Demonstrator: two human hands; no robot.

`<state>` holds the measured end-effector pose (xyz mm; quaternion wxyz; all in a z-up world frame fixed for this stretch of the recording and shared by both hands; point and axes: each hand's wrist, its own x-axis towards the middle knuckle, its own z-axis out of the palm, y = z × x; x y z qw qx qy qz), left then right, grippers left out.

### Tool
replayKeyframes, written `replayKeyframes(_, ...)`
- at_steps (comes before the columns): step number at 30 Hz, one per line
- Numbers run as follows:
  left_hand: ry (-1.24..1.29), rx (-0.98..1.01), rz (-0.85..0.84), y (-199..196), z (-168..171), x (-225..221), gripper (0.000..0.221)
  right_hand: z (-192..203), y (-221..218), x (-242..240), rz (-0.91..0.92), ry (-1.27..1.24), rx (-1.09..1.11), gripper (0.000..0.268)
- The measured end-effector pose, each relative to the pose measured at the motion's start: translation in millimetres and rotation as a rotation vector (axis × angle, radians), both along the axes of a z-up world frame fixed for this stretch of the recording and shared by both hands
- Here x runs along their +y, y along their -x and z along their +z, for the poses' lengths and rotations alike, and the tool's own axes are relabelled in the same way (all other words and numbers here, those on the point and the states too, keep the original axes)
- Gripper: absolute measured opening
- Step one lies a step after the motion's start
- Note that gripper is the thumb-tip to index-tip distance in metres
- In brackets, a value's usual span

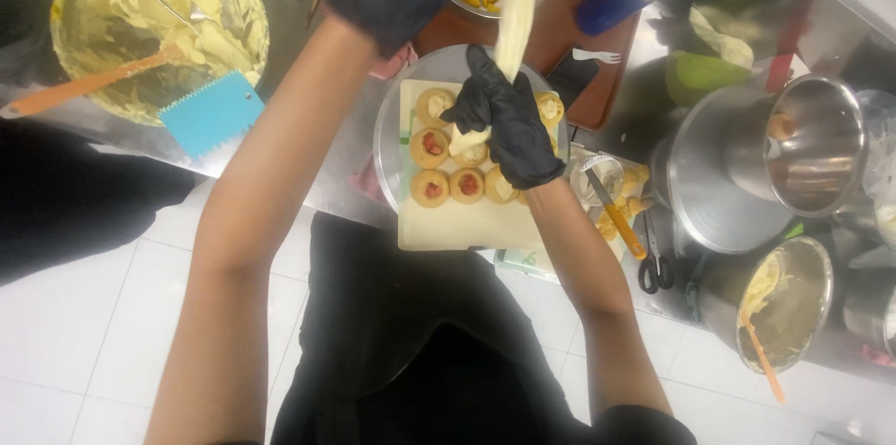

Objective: Piping yellow cream into hollowed-out round pastries on a tray.

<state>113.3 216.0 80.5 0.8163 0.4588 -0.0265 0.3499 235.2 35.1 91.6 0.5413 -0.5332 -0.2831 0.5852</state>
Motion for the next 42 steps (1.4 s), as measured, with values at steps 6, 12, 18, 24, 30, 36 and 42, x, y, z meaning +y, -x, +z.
replayKeyframes(6, -0.195, 0.352, 0.693, 71, -65, -98, 0.047, -64, 6, -10, -0.291, -0.180, 0.075, 0.060)
replayKeyframes(12, 0.053, 1.046, 0.631, 118, -148, -175, 0.064, -106, 15, -10, -0.354, -0.248, 0.015, 0.055)
replayKeyframes(18, 0.249, 0.982, 0.154, 139, -140, -205, 0.056, -114, 20, -6, -0.344, -0.193, -0.050, 0.051)
replayKeyframes(24, -0.097, 1.110, 0.199, 134, -149, -211, 0.049, -112, 20, -6, -0.295, -0.266, -0.099, 0.052)
replayKeyframes(30, 0.073, 0.919, 0.189, 132, -151, -211, 0.053, -99, 19, -7, -0.296, -0.285, -0.128, 0.054)
replayKeyframes(36, -0.018, 1.156, 0.127, 134, -150, -210, 0.056, -75, 22, -9, -0.264, -0.327, -0.055, 0.055)
replayKeyframes(42, -0.056, 1.184, 0.131, 134, -152, -210, 0.055, -102, 24, -10, -0.298, -0.273, -0.019, 0.052)
